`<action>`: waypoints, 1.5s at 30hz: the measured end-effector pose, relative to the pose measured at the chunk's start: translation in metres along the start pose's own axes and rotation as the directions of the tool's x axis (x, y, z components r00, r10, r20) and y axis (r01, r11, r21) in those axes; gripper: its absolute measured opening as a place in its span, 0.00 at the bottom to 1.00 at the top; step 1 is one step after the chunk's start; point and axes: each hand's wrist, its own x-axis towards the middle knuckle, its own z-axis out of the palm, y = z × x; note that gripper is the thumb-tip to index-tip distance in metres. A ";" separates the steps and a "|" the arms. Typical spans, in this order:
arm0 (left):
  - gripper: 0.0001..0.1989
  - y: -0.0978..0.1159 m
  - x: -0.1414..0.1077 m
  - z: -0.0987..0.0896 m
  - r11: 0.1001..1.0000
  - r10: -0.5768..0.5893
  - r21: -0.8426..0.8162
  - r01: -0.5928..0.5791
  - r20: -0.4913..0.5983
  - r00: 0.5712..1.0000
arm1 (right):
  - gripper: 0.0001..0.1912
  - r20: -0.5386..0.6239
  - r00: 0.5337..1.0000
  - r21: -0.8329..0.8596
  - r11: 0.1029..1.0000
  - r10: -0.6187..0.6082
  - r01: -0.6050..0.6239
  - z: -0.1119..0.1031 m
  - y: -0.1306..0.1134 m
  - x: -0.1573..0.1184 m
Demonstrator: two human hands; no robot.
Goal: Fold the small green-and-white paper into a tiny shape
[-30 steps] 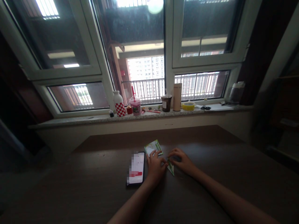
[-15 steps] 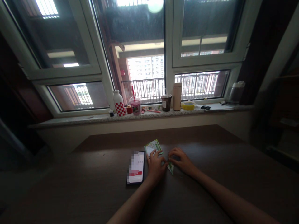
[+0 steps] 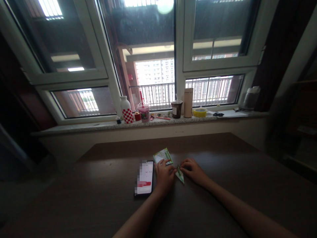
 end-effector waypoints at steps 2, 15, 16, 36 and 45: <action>0.06 0.000 0.000 0.000 1.000 -0.002 -0.012 0.002 -0.001 1.000 | 0.09 0.005 1.000 -0.005 1.000 -0.011 0.011 0.000 0.000 0.000; 0.04 -0.002 0.000 0.003 1.000 0.030 0.009 -0.030 -0.017 0.999 | 0.07 0.040 0.998 0.034 0.999 -0.038 0.037 0.000 -0.001 -0.001; 0.04 -0.003 0.000 0.003 0.999 0.032 0.013 -0.032 -0.015 0.999 | 0.06 0.043 0.998 0.036 0.999 -0.040 0.038 0.000 -0.001 -0.001; 0.02 -0.004 0.001 -0.001 0.997 0.027 -0.078 -0.029 -0.028 0.999 | 0.07 0.053 0.995 0.027 0.996 -0.082 0.081 -0.001 -0.005 -0.003; 0.03 -0.003 0.002 -0.004 0.994 -0.011 -0.110 0.008 -0.028 1.000 | 0.06 0.043 0.995 0.034 0.996 -0.088 0.087 0.000 -0.007 -0.003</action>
